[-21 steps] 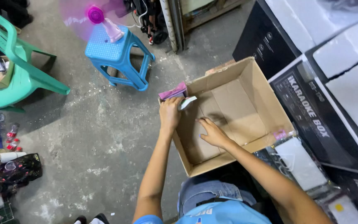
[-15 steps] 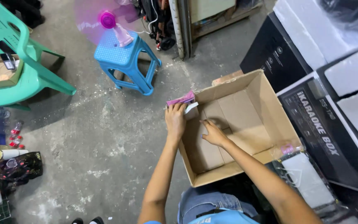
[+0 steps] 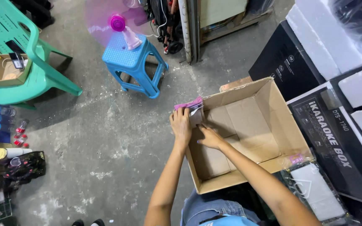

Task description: Packing small retail items such as phone cases into a cardboard box.

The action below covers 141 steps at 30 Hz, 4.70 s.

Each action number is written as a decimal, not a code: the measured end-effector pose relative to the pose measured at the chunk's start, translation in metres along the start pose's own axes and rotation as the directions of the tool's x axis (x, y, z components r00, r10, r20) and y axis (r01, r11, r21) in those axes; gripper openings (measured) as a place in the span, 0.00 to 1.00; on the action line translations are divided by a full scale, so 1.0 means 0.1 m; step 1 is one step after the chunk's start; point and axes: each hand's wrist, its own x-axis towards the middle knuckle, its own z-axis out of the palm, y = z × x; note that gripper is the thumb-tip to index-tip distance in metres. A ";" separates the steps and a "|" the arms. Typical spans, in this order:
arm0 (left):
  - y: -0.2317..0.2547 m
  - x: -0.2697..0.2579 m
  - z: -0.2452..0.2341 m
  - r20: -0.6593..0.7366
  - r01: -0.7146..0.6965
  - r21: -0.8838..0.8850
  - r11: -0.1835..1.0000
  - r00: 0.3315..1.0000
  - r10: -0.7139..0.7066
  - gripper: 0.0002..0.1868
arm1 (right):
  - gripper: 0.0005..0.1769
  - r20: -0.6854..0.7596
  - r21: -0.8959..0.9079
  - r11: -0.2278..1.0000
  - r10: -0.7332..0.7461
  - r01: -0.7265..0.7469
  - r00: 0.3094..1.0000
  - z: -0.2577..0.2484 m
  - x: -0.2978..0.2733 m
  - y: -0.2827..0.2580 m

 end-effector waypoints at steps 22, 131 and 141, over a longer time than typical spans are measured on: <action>2.54 -0.88 -0.11 0.277 -0.090 -0.725 0.683 0.869 0.410 0.22 | 0.20 -0.841 0.071 0.922 0.261 -0.381 0.474 -0.90 -3.42 0.10; 2.90 -1.29 -0.36 0.378 0.201 -0.903 0.380 0.793 0.478 0.06 | 0.44 -0.831 0.076 0.854 0.340 -0.515 0.441 -0.97 -4.13 0.07; 2.43 -1.11 -1.24 0.437 0.450 -0.893 0.018 0.857 0.274 0.05 | 0.17 -0.663 0.317 0.939 0.320 -0.134 0.676 -1.64 -3.83 -0.46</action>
